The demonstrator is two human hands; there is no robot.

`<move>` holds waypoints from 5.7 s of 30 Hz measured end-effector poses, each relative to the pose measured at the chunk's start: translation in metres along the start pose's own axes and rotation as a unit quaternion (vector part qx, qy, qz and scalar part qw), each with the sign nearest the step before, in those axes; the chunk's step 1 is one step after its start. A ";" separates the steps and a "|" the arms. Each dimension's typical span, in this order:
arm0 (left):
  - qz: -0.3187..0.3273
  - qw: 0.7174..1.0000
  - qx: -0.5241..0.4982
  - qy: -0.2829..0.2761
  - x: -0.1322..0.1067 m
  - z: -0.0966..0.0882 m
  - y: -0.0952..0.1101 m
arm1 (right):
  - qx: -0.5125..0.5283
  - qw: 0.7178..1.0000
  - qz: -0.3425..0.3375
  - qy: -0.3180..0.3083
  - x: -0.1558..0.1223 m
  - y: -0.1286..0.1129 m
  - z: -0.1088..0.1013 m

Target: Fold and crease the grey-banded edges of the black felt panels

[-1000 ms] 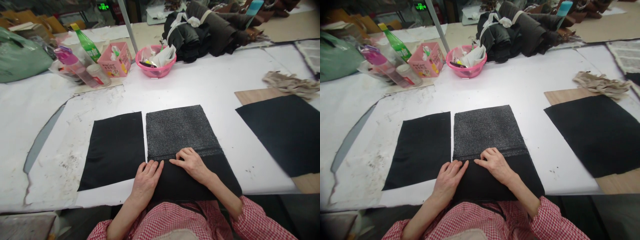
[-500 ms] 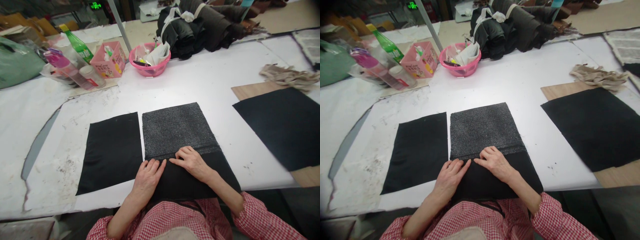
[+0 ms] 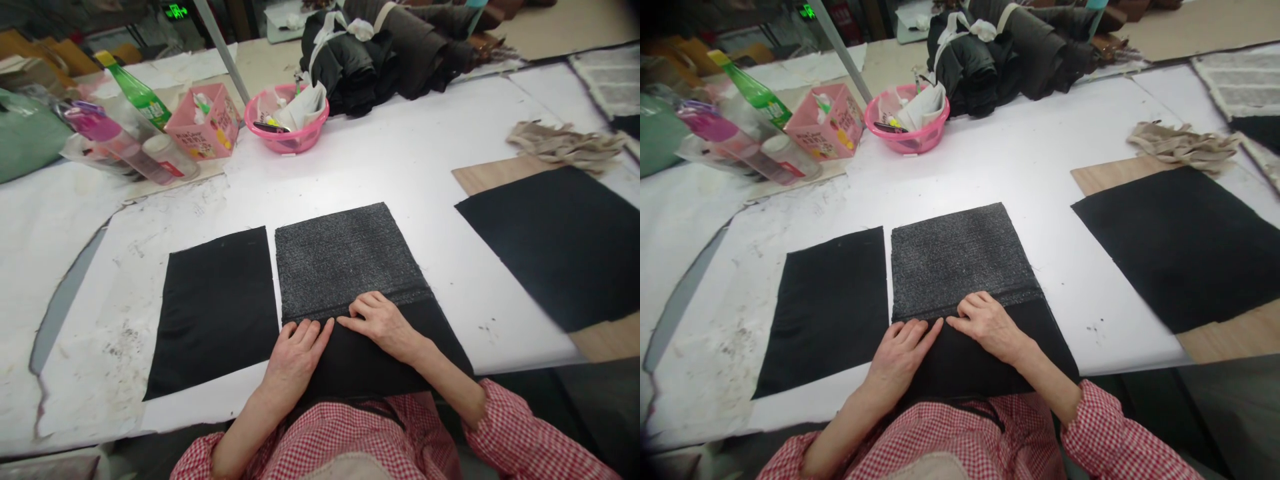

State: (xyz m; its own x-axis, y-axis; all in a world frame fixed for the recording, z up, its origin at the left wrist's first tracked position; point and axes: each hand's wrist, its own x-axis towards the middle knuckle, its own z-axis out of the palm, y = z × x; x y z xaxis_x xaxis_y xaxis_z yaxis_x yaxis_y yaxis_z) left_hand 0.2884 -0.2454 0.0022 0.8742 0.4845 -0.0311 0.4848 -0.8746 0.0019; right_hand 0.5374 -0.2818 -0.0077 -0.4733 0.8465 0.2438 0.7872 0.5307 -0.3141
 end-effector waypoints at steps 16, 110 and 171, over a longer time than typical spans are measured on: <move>0.028 0.999 -0.010 -0.016 0.017 -0.002 0.006 | 0.000 1.000 0.010 -0.008 -0.013 0.011 -0.011; 0.064 0.968 -0.145 0.194 0.036 0.023 0.027 | 0.012 0.992 0.115 0.050 -0.030 0.010 -0.008; 0.004 0.985 -0.097 0.142 0.016 0.018 0.024 | 0.043 0.995 0.061 0.060 -0.021 0.004 0.003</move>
State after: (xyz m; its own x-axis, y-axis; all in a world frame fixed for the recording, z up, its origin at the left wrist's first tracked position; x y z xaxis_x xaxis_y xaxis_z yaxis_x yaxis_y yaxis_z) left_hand 0.3132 -0.2592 -0.0162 0.8370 0.4861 0.2513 0.4487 -0.8725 0.1934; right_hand 0.5494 -0.2975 -0.0165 -0.3216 0.8964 0.3051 0.7966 0.4303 -0.4246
